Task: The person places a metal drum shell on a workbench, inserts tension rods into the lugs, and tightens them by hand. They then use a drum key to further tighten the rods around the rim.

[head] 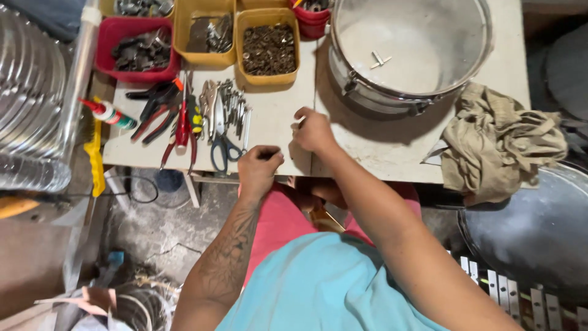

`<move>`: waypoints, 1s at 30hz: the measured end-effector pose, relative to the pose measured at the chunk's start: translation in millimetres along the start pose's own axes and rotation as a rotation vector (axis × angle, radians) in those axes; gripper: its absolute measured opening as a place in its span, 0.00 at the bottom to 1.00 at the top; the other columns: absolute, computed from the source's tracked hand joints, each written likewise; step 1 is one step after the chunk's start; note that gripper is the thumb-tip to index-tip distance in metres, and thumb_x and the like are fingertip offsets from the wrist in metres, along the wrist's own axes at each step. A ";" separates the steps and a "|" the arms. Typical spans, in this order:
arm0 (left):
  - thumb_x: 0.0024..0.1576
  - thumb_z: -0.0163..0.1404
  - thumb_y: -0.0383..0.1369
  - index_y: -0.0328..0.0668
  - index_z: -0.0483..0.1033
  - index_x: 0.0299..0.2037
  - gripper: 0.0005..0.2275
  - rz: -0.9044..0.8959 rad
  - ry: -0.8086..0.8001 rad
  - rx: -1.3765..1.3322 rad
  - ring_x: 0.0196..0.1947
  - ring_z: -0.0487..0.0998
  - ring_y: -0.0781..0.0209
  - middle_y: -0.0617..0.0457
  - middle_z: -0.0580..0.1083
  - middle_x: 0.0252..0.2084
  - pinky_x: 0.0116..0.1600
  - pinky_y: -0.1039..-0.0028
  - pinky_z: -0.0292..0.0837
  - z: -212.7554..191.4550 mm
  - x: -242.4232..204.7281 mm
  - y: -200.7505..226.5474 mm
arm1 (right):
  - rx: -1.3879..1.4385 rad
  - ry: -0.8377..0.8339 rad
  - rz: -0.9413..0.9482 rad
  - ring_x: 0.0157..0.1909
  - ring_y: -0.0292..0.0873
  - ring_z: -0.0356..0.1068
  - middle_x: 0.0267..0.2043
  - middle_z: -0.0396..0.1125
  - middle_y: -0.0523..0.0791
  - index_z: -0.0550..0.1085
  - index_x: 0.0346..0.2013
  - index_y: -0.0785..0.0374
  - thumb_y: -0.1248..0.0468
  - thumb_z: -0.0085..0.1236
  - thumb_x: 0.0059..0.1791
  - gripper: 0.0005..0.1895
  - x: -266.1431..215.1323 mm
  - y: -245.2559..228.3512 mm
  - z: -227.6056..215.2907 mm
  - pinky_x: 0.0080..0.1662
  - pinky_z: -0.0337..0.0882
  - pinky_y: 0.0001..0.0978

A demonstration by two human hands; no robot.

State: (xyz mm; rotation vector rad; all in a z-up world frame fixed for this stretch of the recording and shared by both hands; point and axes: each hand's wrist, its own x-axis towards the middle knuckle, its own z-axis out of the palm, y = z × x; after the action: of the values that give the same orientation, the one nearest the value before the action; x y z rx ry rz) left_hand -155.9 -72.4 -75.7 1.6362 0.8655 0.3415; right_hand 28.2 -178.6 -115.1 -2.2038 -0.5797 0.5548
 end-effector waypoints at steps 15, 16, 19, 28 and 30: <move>0.47 0.65 0.15 0.18 0.78 0.41 0.14 0.060 -0.174 -0.718 0.36 0.84 0.49 0.31 0.77 0.37 0.41 0.62 0.88 52.9 -7.3 33.2 | 1.296 0.158 -0.007 0.41 0.53 0.78 0.38 0.68 0.53 0.72 0.54 0.78 0.81 0.61 0.46 0.21 -62.7 -10.6 -62.4 0.45 0.85 0.48; 0.47 0.65 0.15 0.18 0.78 0.41 0.14 0.060 -0.178 -0.717 0.36 0.84 0.49 0.31 0.77 0.37 0.41 0.62 0.88 56.3 -6.0 32.0 | 1.296 0.162 -0.006 0.41 0.53 0.78 0.38 0.68 0.53 0.72 0.54 0.78 0.81 0.61 0.46 0.21 -65.8 -8.4 -64.7 0.45 0.85 0.48; 0.48 0.65 0.16 0.19 0.78 0.41 0.13 0.102 -0.177 -0.696 0.37 0.84 0.50 0.32 0.78 0.38 0.42 0.64 0.87 64.8 -3.6 32.6 | 1.278 0.200 -0.014 0.41 0.54 0.78 0.39 0.67 0.53 0.71 0.54 0.79 0.80 0.61 0.46 0.21 -70.6 0.5 -70.3 0.44 0.86 0.47; 0.46 0.66 0.21 0.33 0.84 0.37 0.09 0.269 -0.112 -0.336 0.33 0.83 0.61 0.44 0.81 0.34 0.38 0.72 0.84 83.6 -4.8 46.8 | 1.388 0.290 -0.026 0.39 0.52 0.79 0.36 0.70 0.52 0.76 0.52 0.74 0.80 0.64 0.46 0.19 -75.0 31.5 -70.9 0.45 0.86 0.45; 0.46 0.66 0.22 0.37 0.85 0.37 0.09 0.315 -0.139 -0.289 0.33 0.83 0.64 0.46 0.82 0.34 0.40 0.74 0.82 91.7 -6.1 45.3 | 1.418 0.317 -0.015 0.38 0.52 0.79 0.35 0.71 0.51 0.77 0.51 0.72 0.80 0.63 0.46 0.18 -75.7 39.8 -71.0 0.45 0.86 0.42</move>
State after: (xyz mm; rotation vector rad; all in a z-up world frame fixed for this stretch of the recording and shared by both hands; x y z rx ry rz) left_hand -85.3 -143.8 -56.0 1.5031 0.4291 0.5391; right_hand 15.9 -285.6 -87.7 -0.8865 0.0439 0.3797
